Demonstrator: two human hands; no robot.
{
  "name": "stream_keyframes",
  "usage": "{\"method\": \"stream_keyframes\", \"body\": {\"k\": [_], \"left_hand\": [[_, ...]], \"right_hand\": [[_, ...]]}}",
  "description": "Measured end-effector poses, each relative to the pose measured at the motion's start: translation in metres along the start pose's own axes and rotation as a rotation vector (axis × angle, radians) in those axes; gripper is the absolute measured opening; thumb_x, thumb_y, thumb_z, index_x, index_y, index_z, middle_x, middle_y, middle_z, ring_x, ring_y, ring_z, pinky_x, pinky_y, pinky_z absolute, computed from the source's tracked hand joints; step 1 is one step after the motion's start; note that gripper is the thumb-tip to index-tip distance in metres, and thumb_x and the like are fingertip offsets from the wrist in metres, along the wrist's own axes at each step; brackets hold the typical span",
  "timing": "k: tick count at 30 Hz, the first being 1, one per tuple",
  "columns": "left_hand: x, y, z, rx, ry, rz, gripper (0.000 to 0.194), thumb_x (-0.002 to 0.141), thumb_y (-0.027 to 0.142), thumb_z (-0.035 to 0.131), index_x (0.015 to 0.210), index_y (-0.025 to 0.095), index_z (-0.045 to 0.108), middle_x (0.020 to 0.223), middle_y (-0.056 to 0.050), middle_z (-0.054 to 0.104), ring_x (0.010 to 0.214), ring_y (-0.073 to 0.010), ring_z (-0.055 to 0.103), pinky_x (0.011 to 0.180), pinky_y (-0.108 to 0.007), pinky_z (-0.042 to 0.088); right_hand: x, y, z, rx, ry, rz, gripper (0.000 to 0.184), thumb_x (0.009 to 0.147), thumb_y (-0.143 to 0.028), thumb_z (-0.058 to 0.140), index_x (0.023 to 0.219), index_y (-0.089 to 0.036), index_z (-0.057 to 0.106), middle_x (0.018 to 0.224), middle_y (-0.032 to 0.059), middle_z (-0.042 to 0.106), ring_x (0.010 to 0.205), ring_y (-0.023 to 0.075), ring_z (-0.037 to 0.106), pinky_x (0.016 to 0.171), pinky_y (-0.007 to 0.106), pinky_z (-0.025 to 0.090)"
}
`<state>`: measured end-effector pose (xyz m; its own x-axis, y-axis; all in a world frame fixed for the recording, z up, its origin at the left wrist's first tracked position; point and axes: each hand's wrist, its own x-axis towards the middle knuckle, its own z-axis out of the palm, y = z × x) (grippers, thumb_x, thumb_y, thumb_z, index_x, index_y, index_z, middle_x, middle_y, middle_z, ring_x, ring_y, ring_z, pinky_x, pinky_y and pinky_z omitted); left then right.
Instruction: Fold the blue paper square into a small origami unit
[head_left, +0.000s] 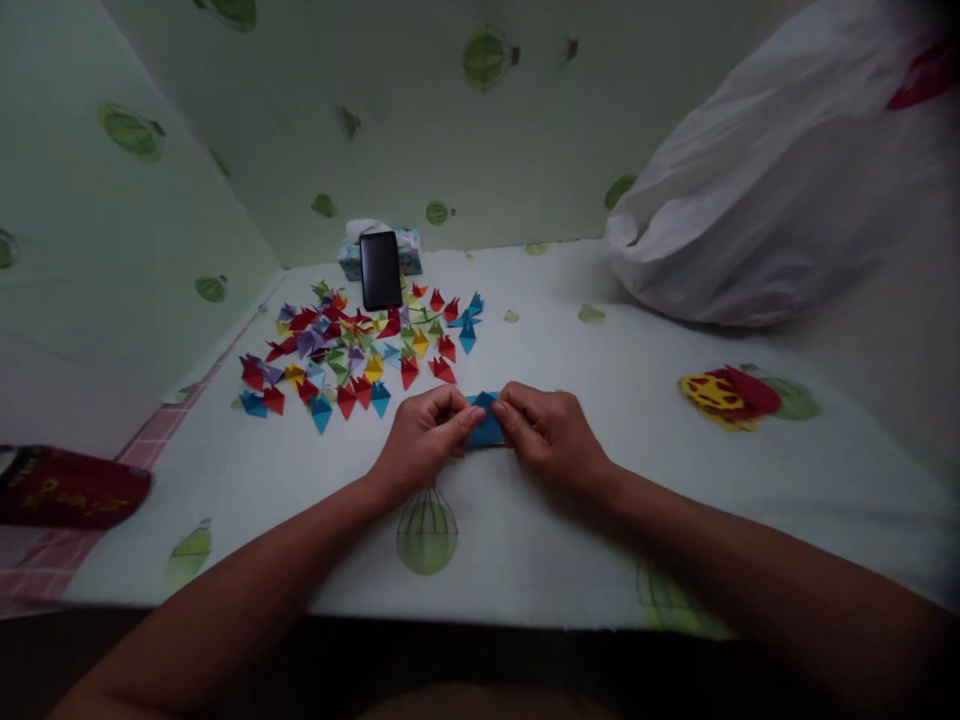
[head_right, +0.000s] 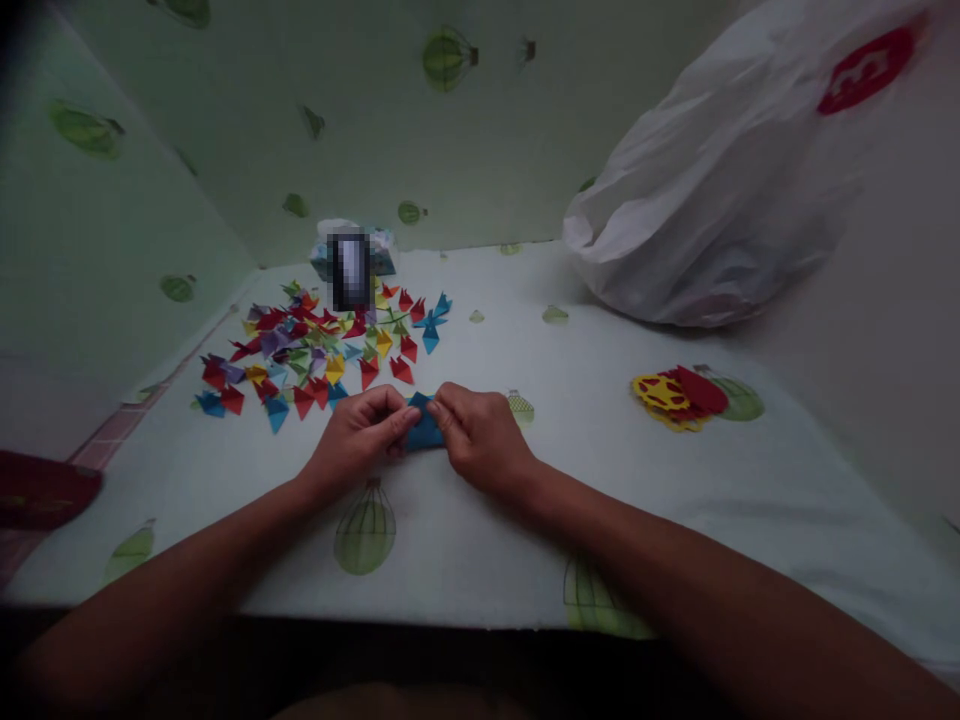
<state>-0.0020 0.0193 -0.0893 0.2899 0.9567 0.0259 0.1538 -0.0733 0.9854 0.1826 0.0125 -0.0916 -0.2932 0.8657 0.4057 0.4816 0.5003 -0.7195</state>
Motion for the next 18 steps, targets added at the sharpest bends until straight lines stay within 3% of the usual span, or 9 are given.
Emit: {"method": "stream_keyframes", "body": {"k": [4, 8, 13, 18], "left_hand": [[-0.0001, -0.0015, 0.0002, 0.014, 0.009, 0.003, 0.03, 0.084, 0.039, 0.069, 0.068, 0.017, 0.056, 0.055, 0.003, 0.057, 0.051, -0.0103, 0.051, 0.053, -0.023, 0.04], [0.0004, -0.0036, -0.0022, 0.061, -0.103, 0.046, 0.026, 0.087, 0.037, 0.065, 0.073, 0.016, 0.06, 0.06, 0.002, 0.058, 0.056, -0.0102, 0.05, 0.056, -0.023, 0.038], [-0.0004, -0.003, -0.0029, 0.036, -0.168, 0.004, 0.029, 0.086, 0.041, 0.065, 0.074, 0.017, 0.056, 0.061, 0.002, 0.058, 0.055, -0.011, 0.051, 0.053, -0.024, 0.039], [0.0004, -0.0022, -0.0046, 0.135, -0.162, 0.066, 0.028, 0.087, 0.04, 0.064, 0.073, 0.017, 0.057, 0.062, 0.002, 0.057, 0.056, -0.0106, 0.049, 0.053, -0.023, 0.036]], "right_hand": [[0.0035, 0.0038, -0.0012, 0.162, -0.076, 0.074, 0.025, 0.095, -0.031, 0.05, 0.073, -0.02, 0.054, 0.06, -0.0008, 0.057, 0.054, 0.0125, 0.051, 0.056, 0.026, 0.038], [0.0044, 0.003, -0.0029, 0.408, -0.178, 0.205, 0.022, 0.092, -0.036, 0.057, 0.078, -0.019, 0.058, 0.06, -0.0016, 0.061, 0.051, 0.0128, 0.057, 0.053, 0.025, 0.042], [0.0013, -0.0024, -0.0033, 0.302, -0.104, 0.199, 0.028, 0.095, -0.034, 0.053, 0.07, -0.02, 0.056, 0.049, -0.004, 0.055, 0.043, 0.0107, 0.051, 0.049, 0.024, 0.039], [0.0024, -0.0016, -0.0026, 0.328, -0.165, 0.208, 0.026, 0.094, -0.035, 0.055, 0.072, -0.021, 0.053, 0.052, -0.0043, 0.056, 0.045, 0.0107, 0.052, 0.047, 0.023, 0.038]]}}
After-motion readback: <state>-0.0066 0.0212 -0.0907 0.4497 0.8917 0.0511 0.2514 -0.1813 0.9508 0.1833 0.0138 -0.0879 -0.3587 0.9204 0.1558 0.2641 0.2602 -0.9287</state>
